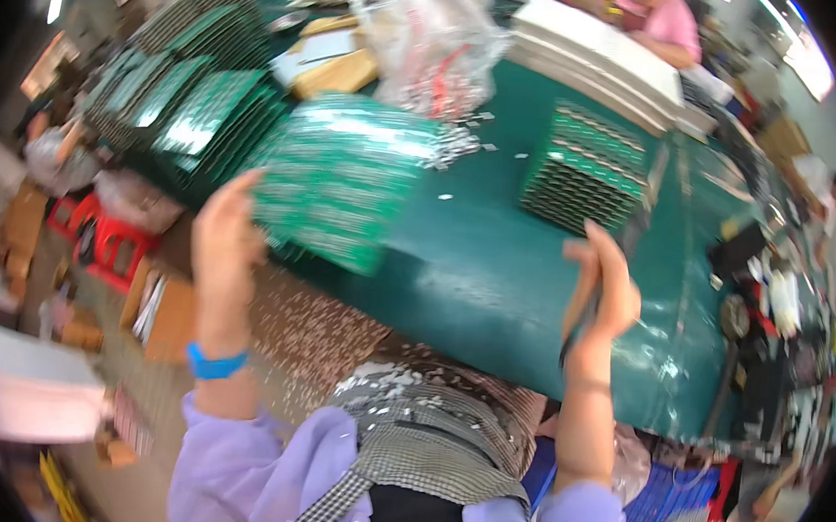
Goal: The person picks up a circuit board panel from a stack, solders components onto it with a soldering iron, places it onto a finished stack, and repeats the process with another circuit board panel.
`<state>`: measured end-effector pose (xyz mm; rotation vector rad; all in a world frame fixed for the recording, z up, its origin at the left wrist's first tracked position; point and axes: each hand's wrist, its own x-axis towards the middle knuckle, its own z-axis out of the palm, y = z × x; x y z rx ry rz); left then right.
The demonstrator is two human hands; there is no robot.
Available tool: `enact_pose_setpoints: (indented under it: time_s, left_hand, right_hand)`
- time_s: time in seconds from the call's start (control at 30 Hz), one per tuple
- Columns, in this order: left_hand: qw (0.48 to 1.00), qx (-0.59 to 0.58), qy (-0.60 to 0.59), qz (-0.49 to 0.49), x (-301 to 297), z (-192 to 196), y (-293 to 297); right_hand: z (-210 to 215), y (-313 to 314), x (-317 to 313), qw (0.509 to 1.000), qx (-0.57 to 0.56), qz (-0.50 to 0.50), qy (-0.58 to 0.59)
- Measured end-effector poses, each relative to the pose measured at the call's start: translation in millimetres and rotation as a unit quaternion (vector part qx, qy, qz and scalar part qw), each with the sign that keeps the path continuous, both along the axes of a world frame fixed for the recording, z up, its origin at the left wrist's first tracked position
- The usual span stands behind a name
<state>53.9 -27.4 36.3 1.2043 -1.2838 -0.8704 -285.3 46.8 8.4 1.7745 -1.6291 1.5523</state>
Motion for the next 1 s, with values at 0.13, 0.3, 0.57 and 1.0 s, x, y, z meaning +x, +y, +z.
enact_pose_setpoints:
  time_s: [0.13, 0.3, 0.57, 1.0]
  left_hand:
    - [0.999, -0.009, 0.011, 0.042, 95.7, -21.5, -50.4]
    - [0.998, 0.004, -0.015, 0.066, 96.5, -39.8, -66.7]
    - [0.909, -0.115, -0.329, 0.23, 87.6, -55.9, -59.6]
    - [0.943, -0.22, -0.232, -0.097, -71.3, -61.9, 62.3]
  right_hand:
    - [17.5, -58.0, -71.3, 0.971, 0.021, -0.081, 0.224]
    - [8.5, -67.0, -109.7, 0.904, 0.157, -0.093, 0.387]
    - [-2.6, -83.5, -113.5, 0.831, 0.137, -0.171, 0.511]
    - [45.6, 41.3, -133.8, 0.937, -0.006, -0.077, 0.341]
